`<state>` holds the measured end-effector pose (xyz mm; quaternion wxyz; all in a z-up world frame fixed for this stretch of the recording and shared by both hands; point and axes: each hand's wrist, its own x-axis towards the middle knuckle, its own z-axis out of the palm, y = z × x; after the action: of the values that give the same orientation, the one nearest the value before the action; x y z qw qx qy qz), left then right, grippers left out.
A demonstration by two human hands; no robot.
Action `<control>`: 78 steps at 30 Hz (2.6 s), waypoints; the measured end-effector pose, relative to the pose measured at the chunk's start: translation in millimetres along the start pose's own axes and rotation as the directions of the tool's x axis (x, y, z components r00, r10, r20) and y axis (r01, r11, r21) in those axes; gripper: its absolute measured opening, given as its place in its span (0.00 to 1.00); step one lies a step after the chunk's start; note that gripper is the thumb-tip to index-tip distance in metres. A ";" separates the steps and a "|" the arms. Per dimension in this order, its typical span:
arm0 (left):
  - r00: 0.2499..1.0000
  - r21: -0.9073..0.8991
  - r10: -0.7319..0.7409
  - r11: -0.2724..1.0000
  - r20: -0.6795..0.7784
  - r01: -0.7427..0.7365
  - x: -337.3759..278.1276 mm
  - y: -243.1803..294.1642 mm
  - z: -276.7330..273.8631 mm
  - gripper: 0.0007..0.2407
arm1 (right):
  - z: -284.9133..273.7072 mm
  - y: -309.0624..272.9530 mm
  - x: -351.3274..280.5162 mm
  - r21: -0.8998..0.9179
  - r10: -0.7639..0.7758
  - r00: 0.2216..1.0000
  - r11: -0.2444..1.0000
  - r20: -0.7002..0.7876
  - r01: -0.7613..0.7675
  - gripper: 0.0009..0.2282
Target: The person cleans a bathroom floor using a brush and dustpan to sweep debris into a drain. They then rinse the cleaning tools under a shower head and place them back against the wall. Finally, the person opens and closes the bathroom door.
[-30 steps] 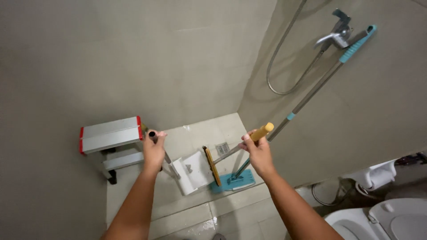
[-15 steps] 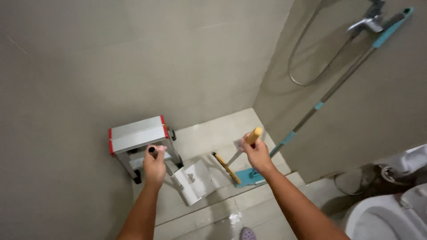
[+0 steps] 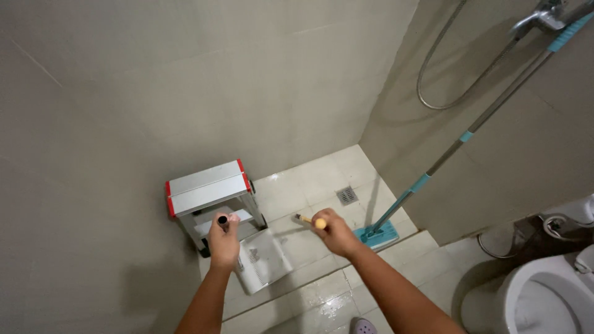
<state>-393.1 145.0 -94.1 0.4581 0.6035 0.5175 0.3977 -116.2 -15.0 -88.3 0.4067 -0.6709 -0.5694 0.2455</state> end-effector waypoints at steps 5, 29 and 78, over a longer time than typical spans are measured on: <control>0.999 0.049 -0.031 0.998 0.038 0.029 -4.8 7.1 -8.3 0.10 | 38.9 -22.3 0.7 -0.101 0.174 0.964 0.982 0.200 -0.157 0.10; 0.992 0.365 -0.081 0.930 0.097 0.041 -13.5 -34.5 12.9 0.11 | 73.7 12.7 -38.6 -0.179 -0.002 0.935 0.981 0.354 0.070 0.12; 0.967 0.363 -0.044 0.930 0.253 -0.053 -29.0 -26.9 2.1 0.12 | 129.1 72.4 -66.6 -0.097 0.313 0.921 0.950 0.232 -0.298 0.08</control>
<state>-402.4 117.2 -120.8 0.3995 0.7259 0.5175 0.2137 -193.1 -46.3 -227.8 0.2701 -0.7279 -0.5105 0.3696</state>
